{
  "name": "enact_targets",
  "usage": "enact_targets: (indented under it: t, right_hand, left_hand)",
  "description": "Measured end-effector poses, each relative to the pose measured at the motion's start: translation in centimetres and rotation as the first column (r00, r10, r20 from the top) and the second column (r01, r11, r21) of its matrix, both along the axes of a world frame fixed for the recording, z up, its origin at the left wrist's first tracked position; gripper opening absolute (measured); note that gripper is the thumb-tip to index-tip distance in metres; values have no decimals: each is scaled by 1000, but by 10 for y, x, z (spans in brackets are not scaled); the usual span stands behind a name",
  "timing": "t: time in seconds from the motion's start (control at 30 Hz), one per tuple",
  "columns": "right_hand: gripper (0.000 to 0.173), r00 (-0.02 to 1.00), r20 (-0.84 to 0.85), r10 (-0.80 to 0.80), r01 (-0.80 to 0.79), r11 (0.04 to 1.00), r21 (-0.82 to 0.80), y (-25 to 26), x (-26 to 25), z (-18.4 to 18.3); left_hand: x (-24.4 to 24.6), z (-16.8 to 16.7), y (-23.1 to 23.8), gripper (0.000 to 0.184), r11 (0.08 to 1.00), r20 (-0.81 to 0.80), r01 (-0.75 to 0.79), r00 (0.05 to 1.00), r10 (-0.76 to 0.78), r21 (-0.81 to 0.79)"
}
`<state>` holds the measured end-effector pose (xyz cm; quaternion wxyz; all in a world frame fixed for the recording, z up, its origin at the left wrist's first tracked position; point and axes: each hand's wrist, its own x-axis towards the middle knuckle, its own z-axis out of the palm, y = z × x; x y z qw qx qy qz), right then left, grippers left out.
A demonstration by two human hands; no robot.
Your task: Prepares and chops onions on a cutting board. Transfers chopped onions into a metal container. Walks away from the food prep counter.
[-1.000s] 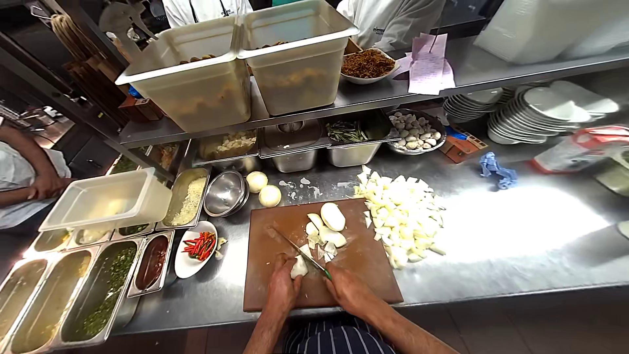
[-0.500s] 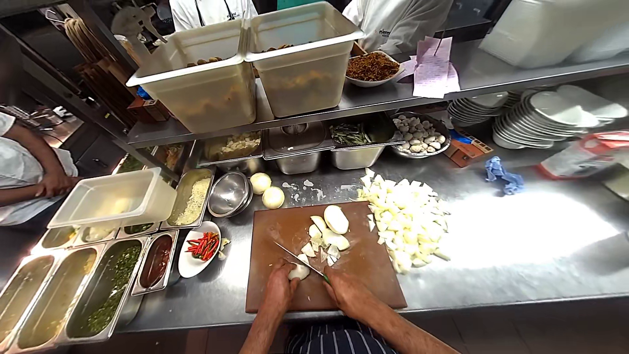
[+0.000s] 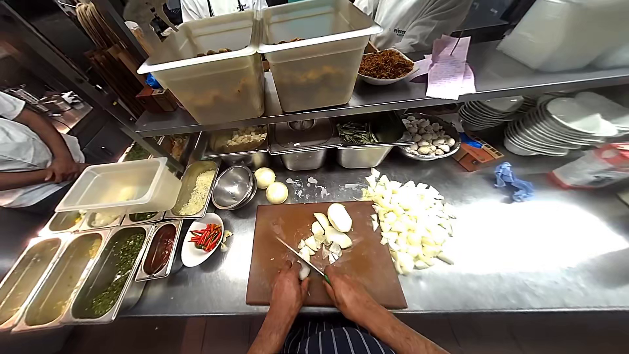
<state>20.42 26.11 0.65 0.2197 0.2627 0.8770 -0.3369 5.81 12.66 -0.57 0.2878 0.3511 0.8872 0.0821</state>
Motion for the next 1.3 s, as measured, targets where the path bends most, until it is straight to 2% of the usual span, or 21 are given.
enact_targets:
  t: [0.07,0.13,0.23,0.3,0.33,0.43,0.5,0.6,0.67,0.7,0.77,0.87,0.93,1.0,1.07,1.1,1.17,1.23,1.3]
  right_hand:
    - [38,996,-74,-42,38,998,-53,5,4,-4]
    - [38,996,-87,-13,10,999,-36,11,6,13]
    - [39,992,78,98,-97,995,-9,6,5,68]
    - [39,974,187,126,-124,992,-22,2,-1,83]
    - [39,975,183,123,-121,992,-22,-1,-2,71]
    - [39,998,-22,67,-67,998,-17,-5,-1,4]
    - [40,992,-121,23,-29,998,-53,-4,3,-15]
    - [45,945,-259,-201,171,976,-134,5,28,-16]
    - [46,878,-301,-372,333,926,-176,18,52,-9]
    - [46,838,-305,-452,404,891,-208,26,65,-6]
    - [43,734,-295,-612,539,788,-297,41,91,-5]
    - [39,568,-224,-792,686,605,-404,46,123,-11]
    - [37,521,-196,-831,719,551,-424,41,145,-11]
    - [37,549,-184,-815,706,571,-419,34,167,-14]
    - [40,646,-182,-741,638,655,-404,27,184,-13]
    - [42,706,-185,-683,586,711,-389,25,190,-11]
    - [42,832,-196,-520,439,831,-340,26,197,1]
    - [39,938,-191,-289,231,933,-277,29,197,10]
    - [36,986,-158,-62,25,973,-228,31,181,11]
  left_hand:
    - [1,-3,-12,40,997,20,8,1000,-10,82]
    - [-4,-9,-18,34,981,16,30,999,-34,193]
    - [-9,-11,-20,29,975,-1,37,999,-38,218]
    - [-11,-7,-16,27,982,6,25,1000,-27,188]
    - [-10,-7,-17,27,982,-2,22,1000,-22,186]
    - [-3,-19,-20,23,973,-57,8,998,5,232]
    - [0,-26,-20,22,963,-74,-10,997,31,270]
    - [-7,-23,-1,28,926,-20,-21,999,31,378]
    - [-14,-17,17,38,890,-50,-70,993,103,450]
    - [-19,-13,26,48,904,-63,-86,990,123,418]
    - [-25,-9,44,66,955,-19,-40,999,48,293]
    - [-22,-3,64,51,956,-34,94,996,-88,278]
    - [-19,5,80,44,945,-103,104,992,-75,311]
    - [-15,10,104,49,956,-122,109,989,-78,273]
    - [-11,11,129,60,981,-65,100,994,-90,169]
    - [-12,14,138,55,988,-31,74,997,-71,133]
    - [-20,26,146,47,992,54,-6,999,-1,123]
    - [-40,41,131,45,987,135,-81,989,62,140]
    - [-65,52,98,38,959,230,-214,958,169,185]
